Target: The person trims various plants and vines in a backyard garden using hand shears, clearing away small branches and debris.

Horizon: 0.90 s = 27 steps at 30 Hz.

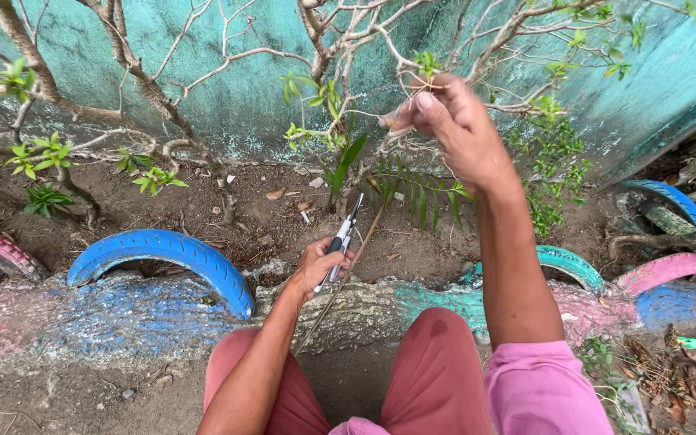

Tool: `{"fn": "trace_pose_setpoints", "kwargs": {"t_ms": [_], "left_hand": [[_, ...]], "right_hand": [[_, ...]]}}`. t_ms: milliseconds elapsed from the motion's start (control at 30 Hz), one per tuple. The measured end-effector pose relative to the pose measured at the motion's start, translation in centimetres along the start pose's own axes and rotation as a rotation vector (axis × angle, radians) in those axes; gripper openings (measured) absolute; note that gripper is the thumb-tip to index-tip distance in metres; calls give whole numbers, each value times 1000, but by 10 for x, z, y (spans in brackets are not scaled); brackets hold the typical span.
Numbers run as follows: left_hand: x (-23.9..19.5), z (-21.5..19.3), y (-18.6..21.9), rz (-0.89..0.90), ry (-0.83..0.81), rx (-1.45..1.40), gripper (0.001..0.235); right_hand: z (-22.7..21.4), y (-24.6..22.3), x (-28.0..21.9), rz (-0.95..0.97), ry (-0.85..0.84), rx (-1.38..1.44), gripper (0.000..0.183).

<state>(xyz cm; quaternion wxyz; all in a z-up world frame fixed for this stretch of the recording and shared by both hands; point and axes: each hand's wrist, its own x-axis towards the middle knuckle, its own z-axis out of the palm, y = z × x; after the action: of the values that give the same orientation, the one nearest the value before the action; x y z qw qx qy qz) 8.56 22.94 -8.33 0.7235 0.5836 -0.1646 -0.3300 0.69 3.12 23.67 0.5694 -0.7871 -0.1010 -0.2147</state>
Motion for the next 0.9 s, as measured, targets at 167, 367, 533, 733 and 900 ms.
{"fn": "trace_pose_setpoints", "kwargs": {"t_ms": [167, 367, 533, 733, 900], "left_hand": [[4, -11, -12, 11, -39, -94, 41], [4, -18, -22, 12, -52, -19, 39], [-2, -23, -15, 6, -42, -2, 38], [-7, -27, -10, 29, -40, -35, 35], [-5, -17, -4, 12, -11, -24, 34]], "right_hand": [[8, -1, -2, 101, 2, 294, 40], [28, -2, 13, 310, 271, 645, 29], [43, -19, -2, 130, 14, 494, 27], [3, -108, -100, -243, 303, 125, 23], [-19, -85, -125, -357, 288, 53, 27]]}}
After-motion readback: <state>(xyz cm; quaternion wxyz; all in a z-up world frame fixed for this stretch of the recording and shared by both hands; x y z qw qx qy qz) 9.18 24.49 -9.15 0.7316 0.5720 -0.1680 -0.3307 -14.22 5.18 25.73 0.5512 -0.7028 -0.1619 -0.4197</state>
